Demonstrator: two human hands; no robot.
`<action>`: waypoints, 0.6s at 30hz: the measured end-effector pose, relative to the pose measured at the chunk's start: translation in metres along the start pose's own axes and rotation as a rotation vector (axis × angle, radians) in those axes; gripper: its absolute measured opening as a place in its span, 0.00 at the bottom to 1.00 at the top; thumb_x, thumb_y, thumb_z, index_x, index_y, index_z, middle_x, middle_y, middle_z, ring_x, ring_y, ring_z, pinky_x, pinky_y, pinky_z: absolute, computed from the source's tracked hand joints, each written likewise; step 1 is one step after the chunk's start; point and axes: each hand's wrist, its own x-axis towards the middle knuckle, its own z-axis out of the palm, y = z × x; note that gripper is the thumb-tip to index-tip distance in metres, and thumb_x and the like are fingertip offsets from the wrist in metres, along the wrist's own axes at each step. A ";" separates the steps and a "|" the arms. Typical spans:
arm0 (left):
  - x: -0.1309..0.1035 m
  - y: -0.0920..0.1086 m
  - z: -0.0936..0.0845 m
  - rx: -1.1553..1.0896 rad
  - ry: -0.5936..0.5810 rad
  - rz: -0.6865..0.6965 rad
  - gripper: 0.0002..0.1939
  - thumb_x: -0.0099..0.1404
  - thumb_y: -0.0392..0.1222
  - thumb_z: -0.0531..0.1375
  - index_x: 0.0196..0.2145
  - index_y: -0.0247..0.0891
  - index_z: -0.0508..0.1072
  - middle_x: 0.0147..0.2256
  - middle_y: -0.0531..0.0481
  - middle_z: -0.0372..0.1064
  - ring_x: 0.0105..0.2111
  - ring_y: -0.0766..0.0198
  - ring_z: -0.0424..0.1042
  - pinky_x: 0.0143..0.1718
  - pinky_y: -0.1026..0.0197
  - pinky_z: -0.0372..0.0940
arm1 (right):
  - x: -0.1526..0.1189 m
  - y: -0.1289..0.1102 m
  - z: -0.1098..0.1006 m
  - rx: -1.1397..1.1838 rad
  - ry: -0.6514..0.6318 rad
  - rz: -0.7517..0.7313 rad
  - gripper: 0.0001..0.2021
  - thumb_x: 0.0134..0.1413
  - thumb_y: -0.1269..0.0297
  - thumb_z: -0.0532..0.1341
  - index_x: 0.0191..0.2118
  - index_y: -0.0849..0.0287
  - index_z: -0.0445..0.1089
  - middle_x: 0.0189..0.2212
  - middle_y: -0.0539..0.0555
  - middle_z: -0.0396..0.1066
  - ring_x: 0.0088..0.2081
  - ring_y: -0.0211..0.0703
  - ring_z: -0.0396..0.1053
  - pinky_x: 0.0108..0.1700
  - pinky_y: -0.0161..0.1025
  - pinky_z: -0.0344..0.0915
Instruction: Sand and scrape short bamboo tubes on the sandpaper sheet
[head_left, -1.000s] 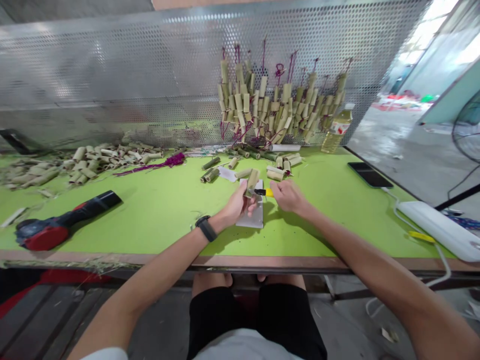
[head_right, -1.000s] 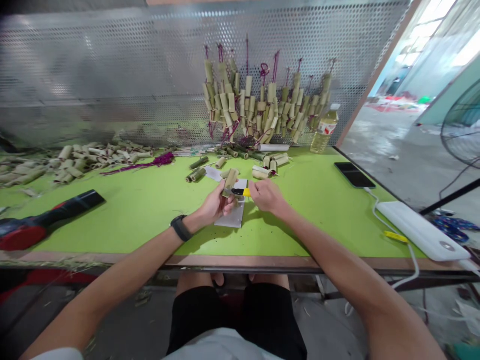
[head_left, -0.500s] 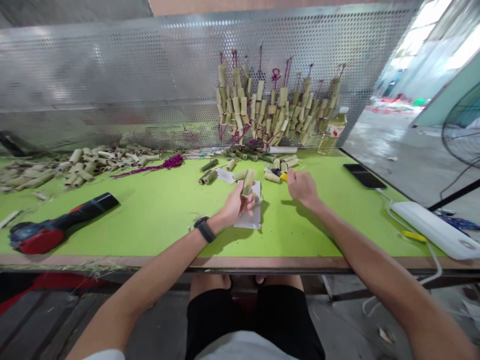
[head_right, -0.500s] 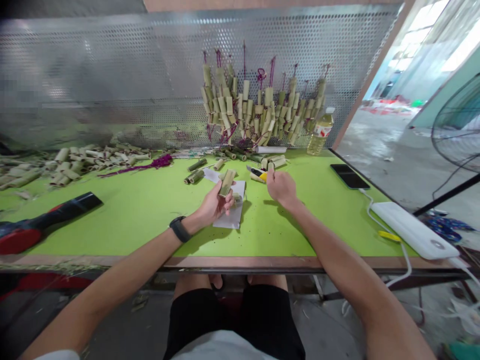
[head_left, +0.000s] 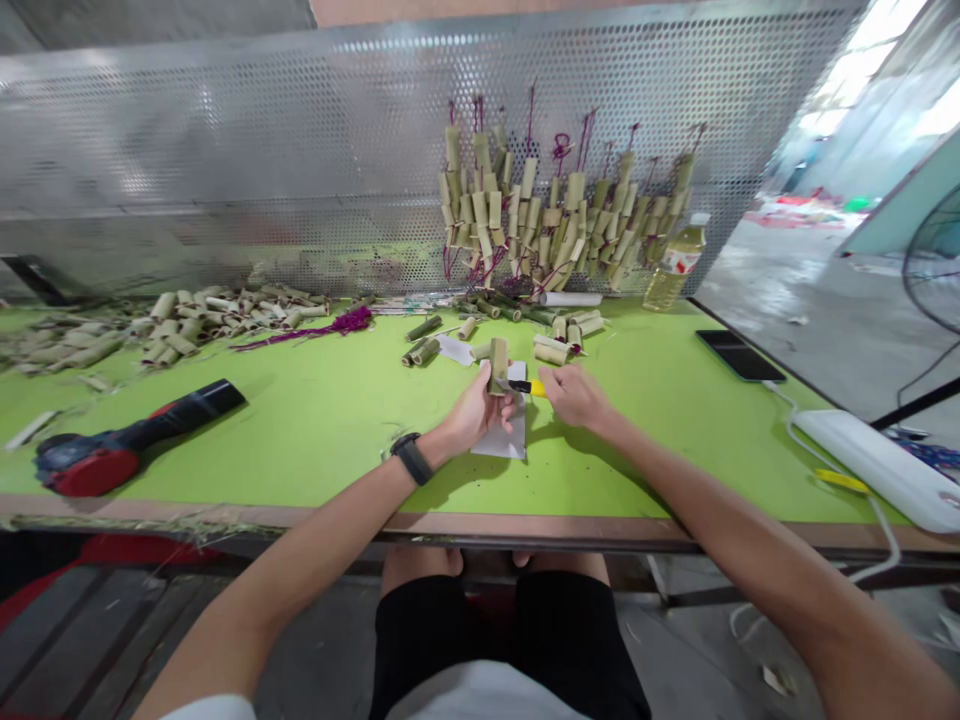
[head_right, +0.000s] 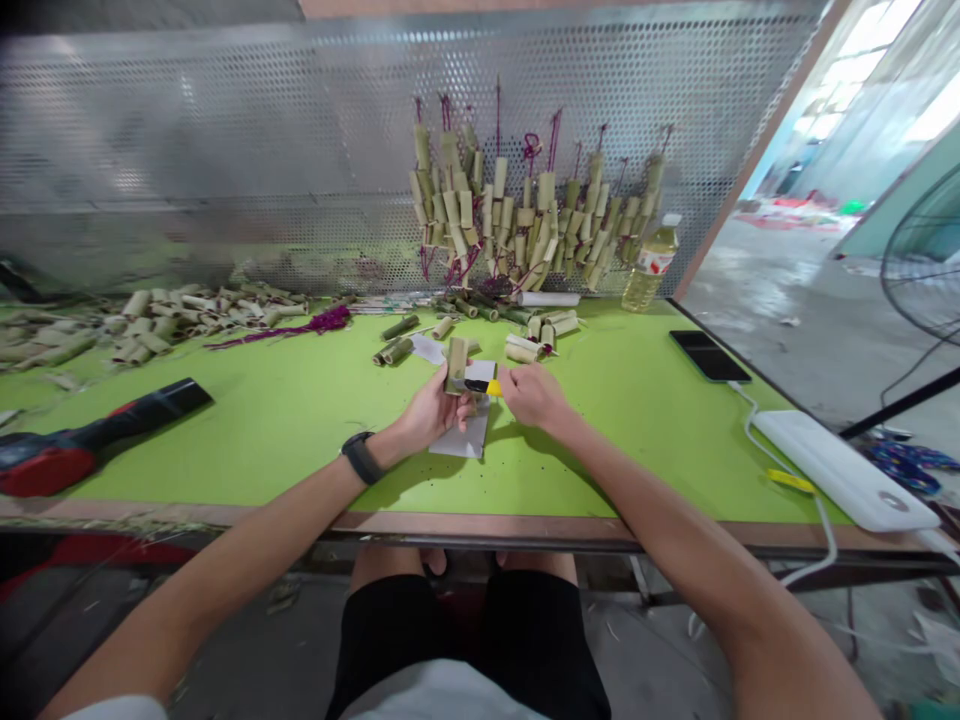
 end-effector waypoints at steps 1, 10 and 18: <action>0.000 -0.001 -0.001 0.012 0.006 0.007 0.22 0.92 0.52 0.45 0.53 0.39 0.75 0.24 0.56 0.63 0.16 0.62 0.65 0.14 0.64 0.67 | 0.001 0.001 -0.001 -0.014 0.003 -0.005 0.29 0.83 0.54 0.49 0.23 0.48 0.55 0.14 0.44 0.49 0.15 0.38 0.49 0.20 0.40 0.46; -0.007 -0.009 0.004 0.075 -0.007 0.087 0.17 0.90 0.54 0.53 0.50 0.40 0.74 0.26 0.55 0.67 0.19 0.62 0.67 0.17 0.64 0.68 | 0.014 0.020 -0.052 -0.172 0.403 0.213 0.32 0.84 0.55 0.48 0.20 0.48 0.54 0.15 0.48 0.53 0.17 0.39 0.52 0.22 0.40 0.49; -0.008 -0.001 0.008 -0.005 0.037 0.045 0.23 0.92 0.49 0.46 0.53 0.37 0.78 0.24 0.55 0.64 0.20 0.61 0.67 0.17 0.65 0.67 | 0.001 -0.007 -0.006 -0.013 0.072 0.010 0.30 0.83 0.54 0.50 0.21 0.49 0.54 0.16 0.46 0.52 0.17 0.37 0.50 0.21 0.39 0.45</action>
